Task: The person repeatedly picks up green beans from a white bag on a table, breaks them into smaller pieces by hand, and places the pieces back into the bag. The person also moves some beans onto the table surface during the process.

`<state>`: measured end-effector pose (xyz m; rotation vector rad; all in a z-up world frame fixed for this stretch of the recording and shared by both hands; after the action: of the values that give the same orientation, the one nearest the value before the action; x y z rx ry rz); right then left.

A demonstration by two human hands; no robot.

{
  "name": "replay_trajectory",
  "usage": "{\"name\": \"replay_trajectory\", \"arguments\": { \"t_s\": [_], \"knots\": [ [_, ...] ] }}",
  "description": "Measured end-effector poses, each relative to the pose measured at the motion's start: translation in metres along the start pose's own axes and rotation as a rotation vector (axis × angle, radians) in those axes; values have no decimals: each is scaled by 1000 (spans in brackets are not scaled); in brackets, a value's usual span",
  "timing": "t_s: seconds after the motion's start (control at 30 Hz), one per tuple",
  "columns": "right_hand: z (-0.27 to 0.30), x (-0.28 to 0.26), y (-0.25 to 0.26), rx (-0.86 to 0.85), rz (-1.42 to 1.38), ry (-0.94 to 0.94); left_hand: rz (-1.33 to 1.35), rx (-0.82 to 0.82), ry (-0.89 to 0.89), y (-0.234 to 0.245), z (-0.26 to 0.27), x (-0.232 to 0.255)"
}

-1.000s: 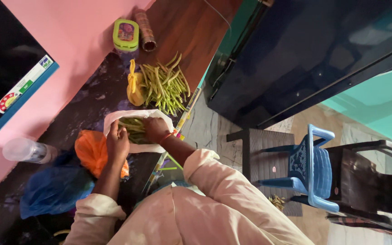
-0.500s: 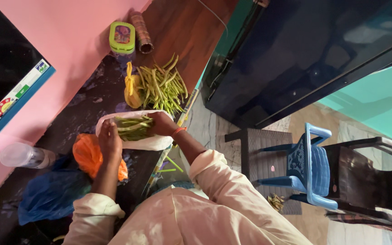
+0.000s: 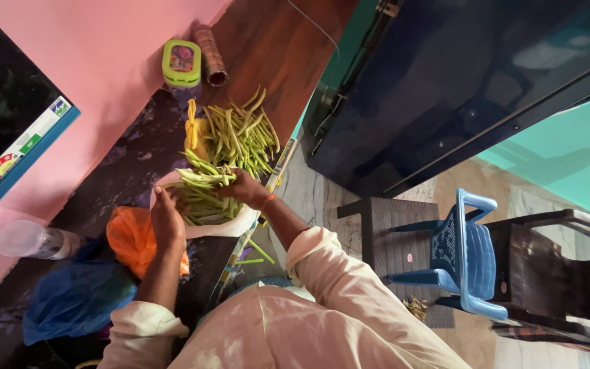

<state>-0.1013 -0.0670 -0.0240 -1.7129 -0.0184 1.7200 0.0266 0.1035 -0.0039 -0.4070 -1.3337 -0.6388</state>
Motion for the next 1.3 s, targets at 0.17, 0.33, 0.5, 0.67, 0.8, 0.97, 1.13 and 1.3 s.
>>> {"name": "replay_trajectory", "arguments": {
  "t_s": [0.17, 0.33, 0.5, 0.67, 0.8, 0.97, 1.13, 1.3],
  "knots": [
    [2, 0, 0, -28, -9, 22, -76, 23, 11, -1, 3, 3],
    [-1, -11, 4, -55, 33, 64, 68, -19, -42, 0, -8, -2],
    [8, -26, 9, -27, -20, 102, 69, 13, -36, 6, -15, -15],
    [15, -27, 2, -43, -2, 164, -93, 35, -101, 3, -10, -15],
    [4, -7, -6, -66, 82, 95, -49, -29, -50, -3, -6, -9],
    [-4, 19, -7, -132, 534, 187, 275, -22, 19, -3, -3, -9],
    [-7, 39, -4, -61, 864, 188, 379, -48, -10, 2, -5, -11],
    [-7, 38, -18, -69, 1264, 309, 619, -57, -25, 0, -10, -14]
  ]
}}
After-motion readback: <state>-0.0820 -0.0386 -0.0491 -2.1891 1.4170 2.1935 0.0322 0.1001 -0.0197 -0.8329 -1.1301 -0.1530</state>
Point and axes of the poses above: each hand's wrist, its own z-axis away from the middle knuckle, its own y-axis out of the back of the hand, x = y × z, the point moved 5 cm from there along -z, towards the middle knuckle, and after that the axes turned 15 degrees about -z, right-handed, at the moved point
